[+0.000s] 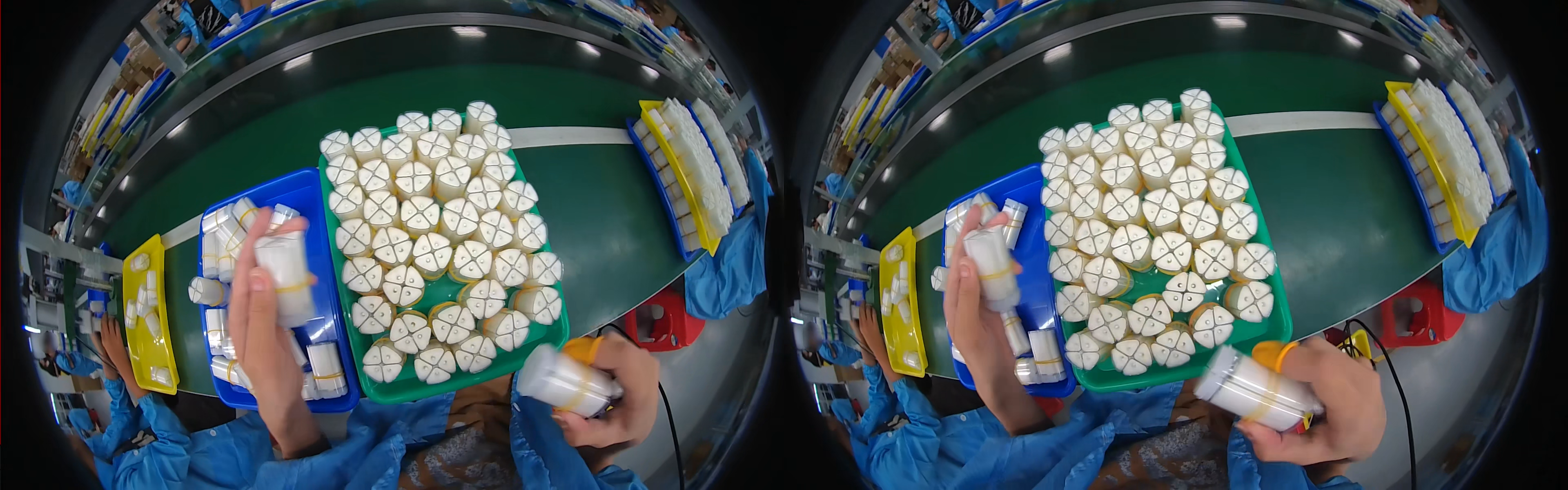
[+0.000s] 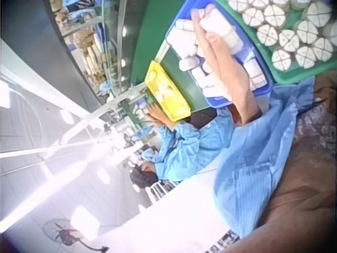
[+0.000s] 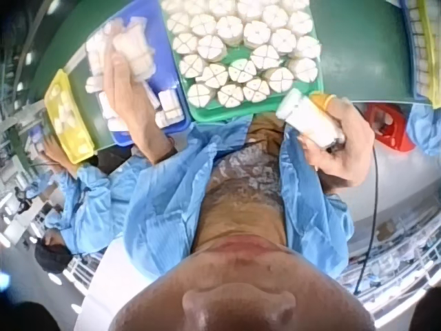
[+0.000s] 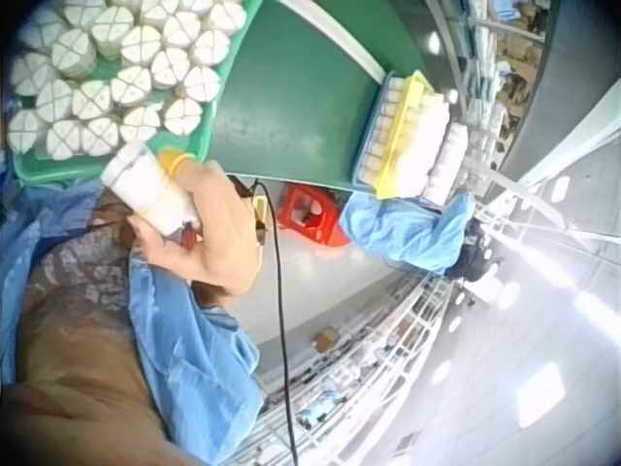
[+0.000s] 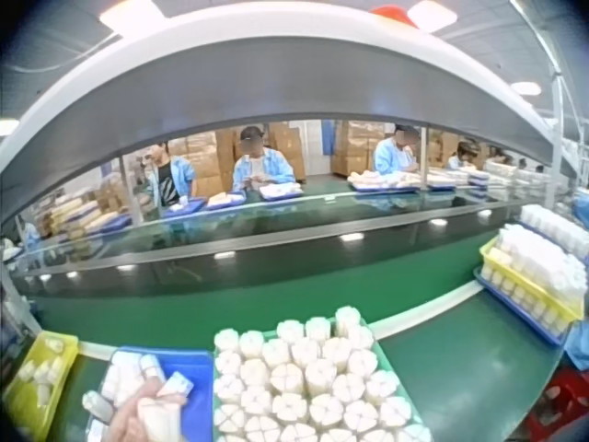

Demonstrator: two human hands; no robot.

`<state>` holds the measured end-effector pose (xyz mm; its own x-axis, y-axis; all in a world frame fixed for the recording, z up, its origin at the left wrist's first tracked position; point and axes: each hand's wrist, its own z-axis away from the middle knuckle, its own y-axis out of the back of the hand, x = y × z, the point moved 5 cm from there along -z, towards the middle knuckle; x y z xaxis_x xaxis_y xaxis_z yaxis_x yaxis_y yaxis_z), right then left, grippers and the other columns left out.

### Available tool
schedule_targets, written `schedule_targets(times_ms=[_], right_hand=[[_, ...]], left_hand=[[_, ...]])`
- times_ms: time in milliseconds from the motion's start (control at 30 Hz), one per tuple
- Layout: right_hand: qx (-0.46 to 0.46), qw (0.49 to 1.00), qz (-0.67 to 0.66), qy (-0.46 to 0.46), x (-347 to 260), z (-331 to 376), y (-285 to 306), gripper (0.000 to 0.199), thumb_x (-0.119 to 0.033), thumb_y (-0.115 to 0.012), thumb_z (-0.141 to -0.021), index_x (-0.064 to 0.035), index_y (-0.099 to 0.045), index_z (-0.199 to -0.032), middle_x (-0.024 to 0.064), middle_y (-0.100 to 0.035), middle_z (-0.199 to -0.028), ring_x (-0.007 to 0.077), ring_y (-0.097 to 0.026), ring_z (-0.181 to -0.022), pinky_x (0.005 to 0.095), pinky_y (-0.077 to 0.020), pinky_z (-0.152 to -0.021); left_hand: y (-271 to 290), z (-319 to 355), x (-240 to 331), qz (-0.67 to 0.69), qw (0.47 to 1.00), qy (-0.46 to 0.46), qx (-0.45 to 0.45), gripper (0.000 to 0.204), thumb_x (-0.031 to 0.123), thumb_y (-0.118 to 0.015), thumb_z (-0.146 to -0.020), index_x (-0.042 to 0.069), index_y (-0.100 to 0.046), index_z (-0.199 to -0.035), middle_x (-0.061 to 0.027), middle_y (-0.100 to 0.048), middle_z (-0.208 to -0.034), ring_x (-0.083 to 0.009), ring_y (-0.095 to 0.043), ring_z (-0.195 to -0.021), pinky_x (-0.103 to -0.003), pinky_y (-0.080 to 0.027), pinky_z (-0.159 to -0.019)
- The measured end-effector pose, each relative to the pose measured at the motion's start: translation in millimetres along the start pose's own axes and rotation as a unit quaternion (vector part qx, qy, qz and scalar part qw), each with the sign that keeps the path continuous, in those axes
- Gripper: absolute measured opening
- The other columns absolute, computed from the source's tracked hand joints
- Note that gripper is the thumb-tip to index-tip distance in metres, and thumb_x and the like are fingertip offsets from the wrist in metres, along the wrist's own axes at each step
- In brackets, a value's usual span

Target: The worker applies adhesive to small cylindrical components and organizes them into trays on a production line.

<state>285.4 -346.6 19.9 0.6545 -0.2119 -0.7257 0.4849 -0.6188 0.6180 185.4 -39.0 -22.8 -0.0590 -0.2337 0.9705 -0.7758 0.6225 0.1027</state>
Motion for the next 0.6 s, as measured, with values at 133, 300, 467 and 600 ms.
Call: schedule_targets(times_ms=[133, 300, 467, 600], right_hand=[[-0.111, 0.983, 0.115, -0.094, 27.7, 13.6, -29.3, 0.052, -0.022, -0.086, -0.066, -0.0030, -0.059, -0.105, 0.0081, -0.055, -0.074, 0.0224, -0.057, -0.055, 0.0316, -0.0463, -0.049], [-0.003, 0.987, 0.121, -0.108, 35.3, 18.7, -49.2, 0.053, -0.032, -0.089, -0.068, -0.0051, -0.054, -0.098, 0.0077, -0.062, -0.080, 0.0235, -0.058, -0.051, 0.0319, -0.0448, -0.044], [-0.033, 0.984, 0.156, -0.076, 30.0, 18.6, -46.8, 0.048, -0.032, -0.087, -0.070, -0.0066, -0.056, -0.096, 0.0052, -0.060, -0.079, 0.0223, -0.058, -0.050, 0.0316, -0.0437, -0.042], [-0.082, 0.968, 0.231, -0.061, 13.5, 5.9, -52.2, 0.042, -0.034, -0.083, -0.075, -0.0067, -0.057, -0.094, 0.0032, -0.058, -0.078, 0.0216, -0.057, -0.050, 0.0323, -0.0439, -0.041]], left_hand=[[-38.5, 17.5, -7.0, 0.311, 0.938, 0.131, -0.074, 0.059, 0.026, -0.051, -0.098, -0.004, -0.034, -0.146, -0.0119, -0.055, -0.126, -0.0132, -0.056, -0.094, -0.026, -0.046, -0.085], [-47.1, 20.2, -7.3, 0.225, 0.969, 0.089, -0.059, 0.058, 0.020, -0.062, -0.092, -0.003, -0.035, -0.138, -0.0083, -0.054, -0.110, -0.0139, -0.053, -0.089, -0.028, -0.045, -0.078], [-49.5, 23.3, 5.0, 0.299, 0.937, 0.136, -0.116, 0.050, 0.019, -0.062, -0.093, 0.000, -0.037, -0.132, -0.0098, -0.055, -0.111, -0.0152, -0.055, -0.089, -0.030, -0.046, -0.076], [-64.3, 28.1, 9.4, 0.341, 0.917, 0.167, -0.121, 0.055, 0.030, -0.059, -0.094, -0.002, -0.038, -0.134, -0.0111, -0.054, -0.113, -0.0178, -0.054, -0.085, -0.031, -0.042, -0.070]])
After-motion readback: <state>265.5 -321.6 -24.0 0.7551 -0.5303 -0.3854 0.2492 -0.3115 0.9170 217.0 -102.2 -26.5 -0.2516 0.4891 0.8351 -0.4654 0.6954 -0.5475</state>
